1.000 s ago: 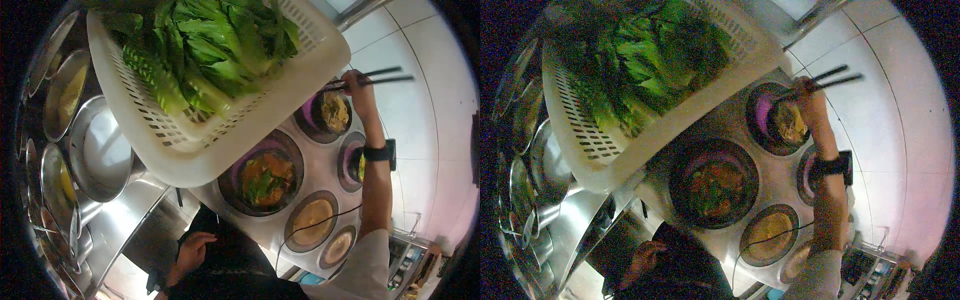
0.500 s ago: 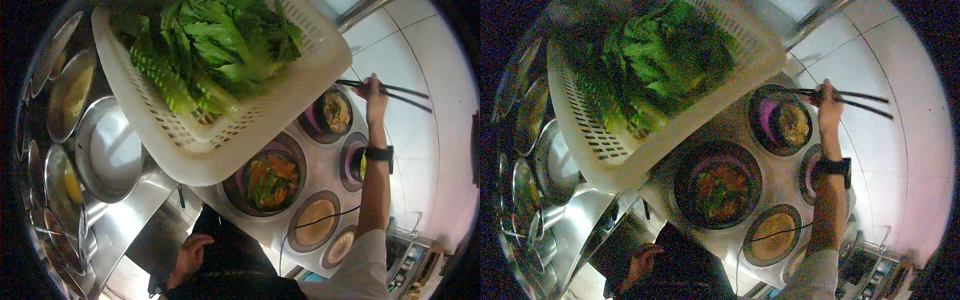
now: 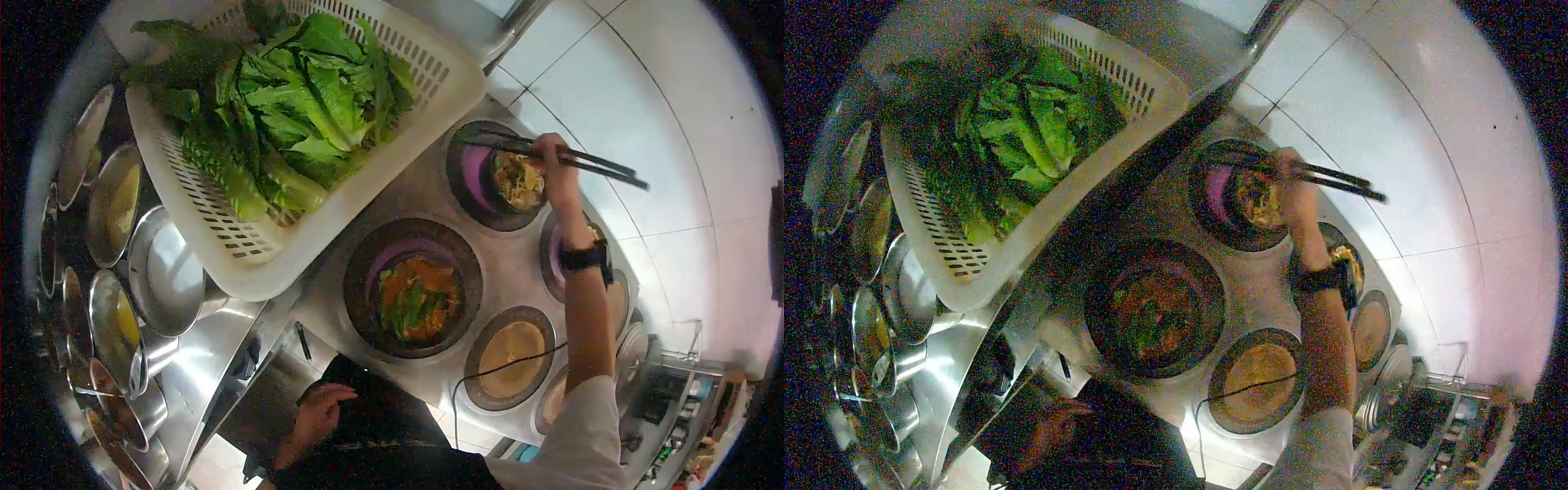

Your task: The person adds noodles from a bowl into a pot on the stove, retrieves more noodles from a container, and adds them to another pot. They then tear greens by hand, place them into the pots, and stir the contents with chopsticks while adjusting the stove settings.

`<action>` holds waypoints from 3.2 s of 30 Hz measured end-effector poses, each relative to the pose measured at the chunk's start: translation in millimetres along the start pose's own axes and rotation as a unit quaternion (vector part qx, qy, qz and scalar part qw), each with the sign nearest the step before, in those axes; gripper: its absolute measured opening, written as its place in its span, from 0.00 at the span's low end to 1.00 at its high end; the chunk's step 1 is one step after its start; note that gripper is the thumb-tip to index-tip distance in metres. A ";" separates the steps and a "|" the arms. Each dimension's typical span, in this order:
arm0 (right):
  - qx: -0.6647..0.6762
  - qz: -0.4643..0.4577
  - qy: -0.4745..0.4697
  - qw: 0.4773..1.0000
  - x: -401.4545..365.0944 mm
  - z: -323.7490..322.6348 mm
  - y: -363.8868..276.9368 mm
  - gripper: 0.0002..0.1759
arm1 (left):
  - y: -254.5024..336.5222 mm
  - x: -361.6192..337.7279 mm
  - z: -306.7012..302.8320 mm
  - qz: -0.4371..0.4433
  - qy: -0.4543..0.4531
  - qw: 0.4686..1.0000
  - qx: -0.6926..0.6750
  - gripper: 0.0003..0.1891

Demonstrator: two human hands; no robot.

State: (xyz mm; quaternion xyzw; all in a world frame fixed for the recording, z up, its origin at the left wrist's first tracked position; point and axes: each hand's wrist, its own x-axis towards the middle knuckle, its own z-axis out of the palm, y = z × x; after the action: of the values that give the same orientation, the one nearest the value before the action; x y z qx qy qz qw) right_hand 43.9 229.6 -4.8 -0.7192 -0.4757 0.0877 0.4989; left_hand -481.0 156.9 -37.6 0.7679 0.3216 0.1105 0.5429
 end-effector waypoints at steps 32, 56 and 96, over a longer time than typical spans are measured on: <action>0.081 0.150 0.130 0.977 -94.1 -91.6 -92.2 0.13 | 25.5 17.3 -1.3 -0.013 -0.056 0.998 0.011 0.16; 0.155 0.209 0.227 0.939 -102.4 -60.6 -10.4 0.12 | 30.0 13.0 15.8 -0.015 -0.055 0.998 0.033 0.17; 0.074 0.151 0.290 0.942 -190.1 -228.3 -72.2 0.14 | 54.0 14.5 35.2 0.012 -0.072 0.996 0.049 0.17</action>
State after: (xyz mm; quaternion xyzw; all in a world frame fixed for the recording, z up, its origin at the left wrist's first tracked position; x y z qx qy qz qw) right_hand 36.8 -58.3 98.0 -0.7381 -0.1884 -0.0153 0.6477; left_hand -431.5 128.0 -4.9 0.8036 0.2774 0.0460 0.5245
